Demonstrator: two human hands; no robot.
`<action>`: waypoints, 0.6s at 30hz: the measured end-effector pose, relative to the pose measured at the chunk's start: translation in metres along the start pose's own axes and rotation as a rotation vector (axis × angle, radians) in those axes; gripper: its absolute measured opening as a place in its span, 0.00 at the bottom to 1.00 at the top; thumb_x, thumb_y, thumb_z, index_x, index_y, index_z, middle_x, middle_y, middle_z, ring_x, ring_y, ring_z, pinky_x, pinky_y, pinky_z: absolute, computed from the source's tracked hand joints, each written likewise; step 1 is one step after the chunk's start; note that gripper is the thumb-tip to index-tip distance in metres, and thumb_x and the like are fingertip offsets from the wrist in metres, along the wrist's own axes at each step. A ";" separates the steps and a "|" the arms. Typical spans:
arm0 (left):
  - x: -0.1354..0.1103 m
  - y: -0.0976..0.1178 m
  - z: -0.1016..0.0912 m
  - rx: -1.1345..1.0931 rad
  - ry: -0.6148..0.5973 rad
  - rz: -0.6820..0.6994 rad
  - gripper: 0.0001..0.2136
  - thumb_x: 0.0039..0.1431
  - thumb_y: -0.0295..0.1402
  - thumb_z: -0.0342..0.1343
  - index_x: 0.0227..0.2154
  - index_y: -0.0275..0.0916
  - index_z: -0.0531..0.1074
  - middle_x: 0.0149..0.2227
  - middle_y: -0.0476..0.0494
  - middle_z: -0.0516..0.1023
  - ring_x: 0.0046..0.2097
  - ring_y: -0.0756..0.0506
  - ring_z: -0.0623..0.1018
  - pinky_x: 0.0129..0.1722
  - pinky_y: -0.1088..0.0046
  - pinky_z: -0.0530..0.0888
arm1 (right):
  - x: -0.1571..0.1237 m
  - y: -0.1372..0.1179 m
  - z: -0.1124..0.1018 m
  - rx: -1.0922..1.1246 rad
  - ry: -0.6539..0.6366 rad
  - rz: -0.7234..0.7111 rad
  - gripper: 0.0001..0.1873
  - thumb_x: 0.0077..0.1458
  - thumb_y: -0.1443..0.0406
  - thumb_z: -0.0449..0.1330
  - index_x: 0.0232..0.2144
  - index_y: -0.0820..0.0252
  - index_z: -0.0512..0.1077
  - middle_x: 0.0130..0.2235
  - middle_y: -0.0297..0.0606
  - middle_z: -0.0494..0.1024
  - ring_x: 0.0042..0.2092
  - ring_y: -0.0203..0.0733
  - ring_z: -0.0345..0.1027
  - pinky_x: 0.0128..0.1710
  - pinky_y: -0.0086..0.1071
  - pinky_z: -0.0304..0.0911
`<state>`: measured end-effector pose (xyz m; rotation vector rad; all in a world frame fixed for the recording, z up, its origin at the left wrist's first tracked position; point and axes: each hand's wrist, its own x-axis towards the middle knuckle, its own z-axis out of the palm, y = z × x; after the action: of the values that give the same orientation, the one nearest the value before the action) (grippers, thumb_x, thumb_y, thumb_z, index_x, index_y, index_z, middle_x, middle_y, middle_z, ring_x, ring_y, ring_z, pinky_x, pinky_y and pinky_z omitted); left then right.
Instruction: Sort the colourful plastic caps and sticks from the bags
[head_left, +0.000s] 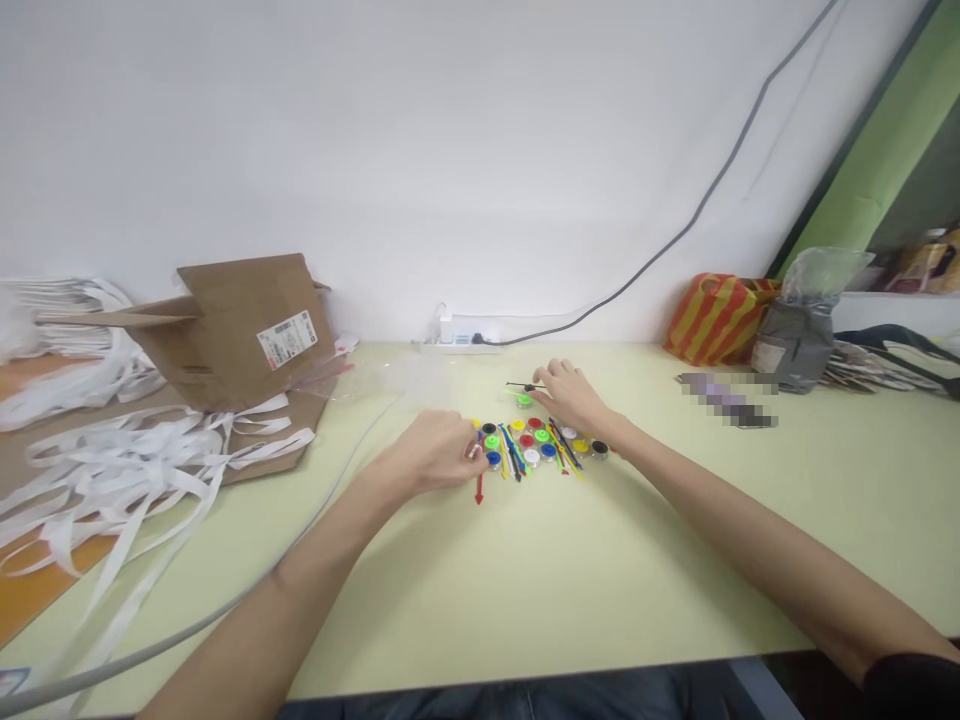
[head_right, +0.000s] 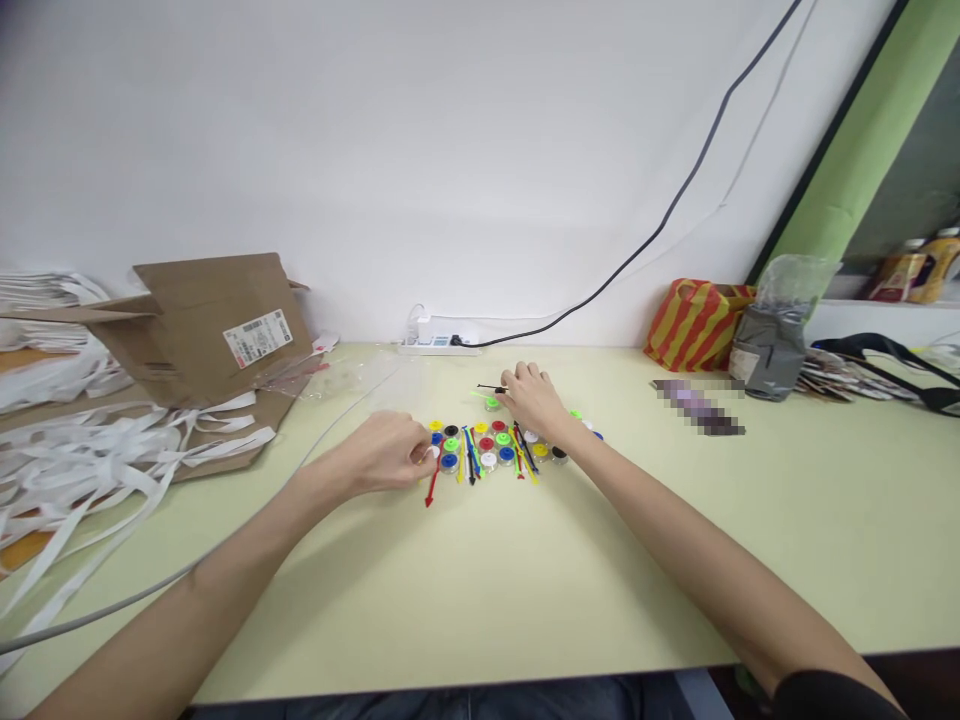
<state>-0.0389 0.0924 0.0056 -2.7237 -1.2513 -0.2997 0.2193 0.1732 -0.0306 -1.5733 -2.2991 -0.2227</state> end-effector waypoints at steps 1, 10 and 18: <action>-0.001 0.005 -0.001 -0.010 -0.029 0.009 0.15 0.51 0.33 0.53 0.12 0.41 0.61 0.12 0.47 0.65 0.16 0.49 0.62 0.23 0.69 0.49 | -0.008 -0.001 -0.004 0.004 0.050 -0.006 0.15 0.66 0.58 0.52 0.49 0.60 0.70 0.47 0.51 0.71 0.51 0.55 0.61 0.49 0.44 0.57; 0.000 0.014 0.009 0.041 -0.136 0.033 0.15 0.53 0.28 0.49 0.12 0.41 0.66 0.15 0.45 0.69 0.15 0.48 0.63 0.22 0.68 0.51 | -0.070 -0.017 -0.028 0.224 0.226 -0.058 0.11 0.63 0.69 0.49 0.41 0.57 0.70 0.41 0.42 0.71 0.42 0.46 0.65 0.43 0.38 0.60; 0.004 0.014 0.014 0.020 -0.281 0.036 0.15 0.56 0.28 0.46 0.16 0.41 0.70 0.21 0.44 0.76 0.22 0.46 0.70 0.24 0.69 0.54 | -0.067 -0.017 -0.029 0.267 0.309 -0.056 0.10 0.60 0.71 0.51 0.37 0.57 0.72 0.38 0.40 0.72 0.39 0.44 0.66 0.41 0.36 0.59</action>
<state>-0.0239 0.0894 -0.0070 -2.8409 -1.2559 0.1035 0.2305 0.0993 -0.0272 -1.2488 -2.0383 -0.1524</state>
